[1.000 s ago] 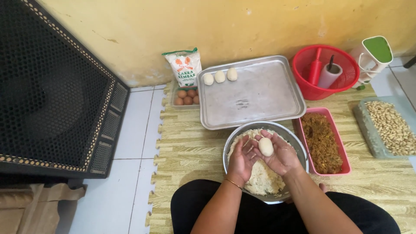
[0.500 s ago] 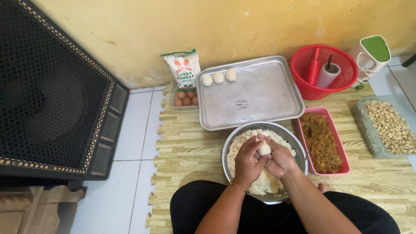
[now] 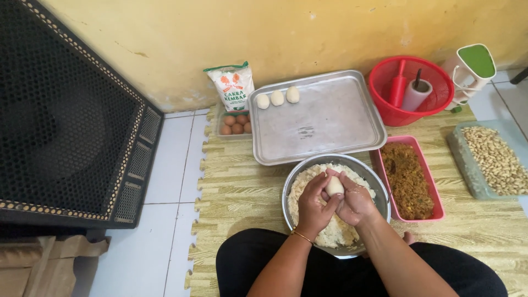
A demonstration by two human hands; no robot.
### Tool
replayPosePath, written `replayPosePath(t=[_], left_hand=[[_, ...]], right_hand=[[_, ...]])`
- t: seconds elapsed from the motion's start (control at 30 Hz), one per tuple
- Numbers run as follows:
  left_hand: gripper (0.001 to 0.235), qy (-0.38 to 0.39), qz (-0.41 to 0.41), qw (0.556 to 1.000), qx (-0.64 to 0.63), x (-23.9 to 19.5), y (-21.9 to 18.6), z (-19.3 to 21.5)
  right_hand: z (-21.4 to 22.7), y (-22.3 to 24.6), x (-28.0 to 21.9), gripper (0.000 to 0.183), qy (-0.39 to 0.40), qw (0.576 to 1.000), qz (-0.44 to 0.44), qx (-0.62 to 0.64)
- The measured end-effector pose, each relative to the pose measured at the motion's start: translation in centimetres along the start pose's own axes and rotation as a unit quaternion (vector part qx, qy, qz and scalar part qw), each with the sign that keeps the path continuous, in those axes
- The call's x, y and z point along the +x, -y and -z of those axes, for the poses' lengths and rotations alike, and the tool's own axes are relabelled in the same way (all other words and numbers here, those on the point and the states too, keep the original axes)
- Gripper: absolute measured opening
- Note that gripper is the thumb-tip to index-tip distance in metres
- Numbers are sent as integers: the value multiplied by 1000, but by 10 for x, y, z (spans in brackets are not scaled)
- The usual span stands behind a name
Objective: Filling small portions of dough with a mixture and rolling them into balls for baking.
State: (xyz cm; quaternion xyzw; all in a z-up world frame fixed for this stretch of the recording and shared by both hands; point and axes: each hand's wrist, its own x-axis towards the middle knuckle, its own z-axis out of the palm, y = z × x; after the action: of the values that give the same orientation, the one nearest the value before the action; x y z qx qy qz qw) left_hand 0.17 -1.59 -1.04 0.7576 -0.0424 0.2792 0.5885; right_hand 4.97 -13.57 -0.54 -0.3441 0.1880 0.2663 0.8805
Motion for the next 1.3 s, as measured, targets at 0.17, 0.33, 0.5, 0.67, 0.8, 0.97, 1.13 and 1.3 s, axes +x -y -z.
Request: replayPosePath(t=[0.17,0.33,0.5,0.67,0.8,0.97,1.13,1.3], left_hand=[[51,-19,36,999,-30,-3,7,-5],[54,-13,102,991,-81,-1,-6,-2],[48,-5,303,929,-214,2,-7,9],[44,-48,378,892,-245,6,-9,9],[42,-49,439,861,-251,2,7,6],[40,-49,462,842,-273,3,9,6],[41,-43,481,827,-289,1,15,6],[39,-43,480,823,-302,4,12,5]], right_hand=[[-13,7,-11,39,16,1000,12,1],[-3,3,-1,38,22,998,52,10],[44,4,32,65,41,994,-5,105],[42,4,28,58,141,985,-22,95],[45,-1,28,39,115,991,-5,61],[27,5,16,37,44,998,19,35],[34,-2,21,17,15,1000,25,-4],[-13,13,-9,43,-7,1000,24,-14]])
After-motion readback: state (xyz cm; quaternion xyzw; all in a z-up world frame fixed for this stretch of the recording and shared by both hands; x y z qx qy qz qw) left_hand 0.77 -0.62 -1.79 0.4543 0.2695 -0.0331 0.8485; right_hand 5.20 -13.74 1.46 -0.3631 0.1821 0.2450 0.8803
